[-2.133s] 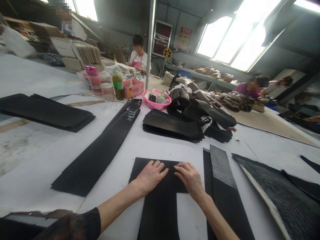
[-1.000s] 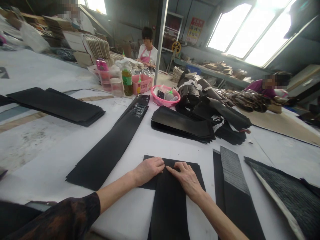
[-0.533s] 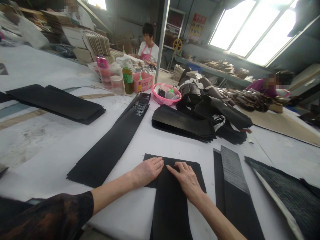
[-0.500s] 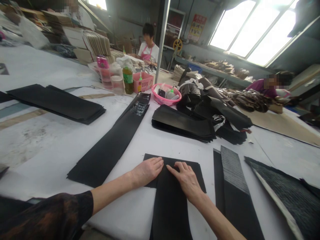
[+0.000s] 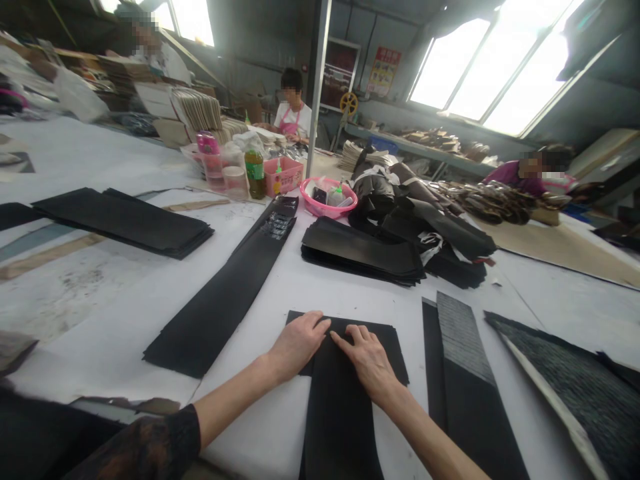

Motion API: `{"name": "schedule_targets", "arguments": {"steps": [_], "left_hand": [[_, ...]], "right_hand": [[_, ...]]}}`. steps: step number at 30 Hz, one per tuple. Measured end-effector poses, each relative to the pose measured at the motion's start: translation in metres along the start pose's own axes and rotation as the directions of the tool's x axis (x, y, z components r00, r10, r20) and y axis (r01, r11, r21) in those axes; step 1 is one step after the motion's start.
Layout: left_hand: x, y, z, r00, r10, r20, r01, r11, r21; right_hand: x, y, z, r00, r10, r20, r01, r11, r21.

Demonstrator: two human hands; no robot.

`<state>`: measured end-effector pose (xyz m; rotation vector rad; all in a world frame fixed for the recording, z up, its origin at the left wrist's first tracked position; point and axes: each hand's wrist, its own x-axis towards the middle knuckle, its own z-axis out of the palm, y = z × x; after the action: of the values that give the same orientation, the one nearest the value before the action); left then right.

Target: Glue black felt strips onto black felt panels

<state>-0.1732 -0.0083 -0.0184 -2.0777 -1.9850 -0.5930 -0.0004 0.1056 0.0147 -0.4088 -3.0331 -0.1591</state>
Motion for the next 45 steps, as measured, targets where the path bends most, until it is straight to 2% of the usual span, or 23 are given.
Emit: {"name": "schedule_targets", "arguments": {"steps": [5, 12, 20, 28, 32, 37, 42, 45], "left_hand": [[-0.004, 0.020, 0.016, 1.000, 0.031, 0.001, -0.031, 0.999, 0.022], [-0.010, 0.013, 0.019, 0.995, 0.091, 0.047, -0.096, 0.990, 0.106], [-0.010, 0.011, 0.017, 0.993, 0.120, -0.008, -0.119, 0.986, 0.119], [-0.016, 0.010, 0.016, 0.997, 0.030, -0.073, -0.026, 0.998, 0.055], [-0.018, 0.011, 0.017, 0.995, -0.039, -0.097, 0.037, 0.999, -0.019], [-0.019, 0.011, 0.014, 0.990, -0.099, -0.105, 0.087, 0.990, -0.109], [-0.019, 0.011, 0.012, 0.987, -0.125, -0.098, 0.108, 0.981, -0.163], [-0.020, 0.012, 0.010, 0.985, -0.142, -0.096, 0.119, 0.968, -0.219]], "right_hand": [[-0.003, 0.006, 0.005, 0.999, -0.011, -0.036, 0.012, 1.000, 0.010], [-0.030, 0.034, 0.011, 1.000, 0.016, -0.004, -0.016, 1.000, -0.011], [-0.044, 0.040, 0.020, 0.993, 0.108, -0.045, -0.107, 0.994, 0.025], [-0.049, 0.033, 0.023, 0.980, 0.169, -0.107, -0.165, 0.985, 0.041], [-0.049, 0.036, 0.022, 0.969, 0.206, -0.135, -0.186, 0.972, 0.144], [-0.033, 0.039, 0.006, 0.933, 0.356, -0.045, -0.320, 0.884, 0.342], [0.001, 0.020, -0.004, 0.939, 0.341, 0.038, -0.332, 0.872, 0.361], [0.017, 0.019, -0.001, 0.927, 0.353, 0.130, -0.375, 0.844, 0.384]]}}
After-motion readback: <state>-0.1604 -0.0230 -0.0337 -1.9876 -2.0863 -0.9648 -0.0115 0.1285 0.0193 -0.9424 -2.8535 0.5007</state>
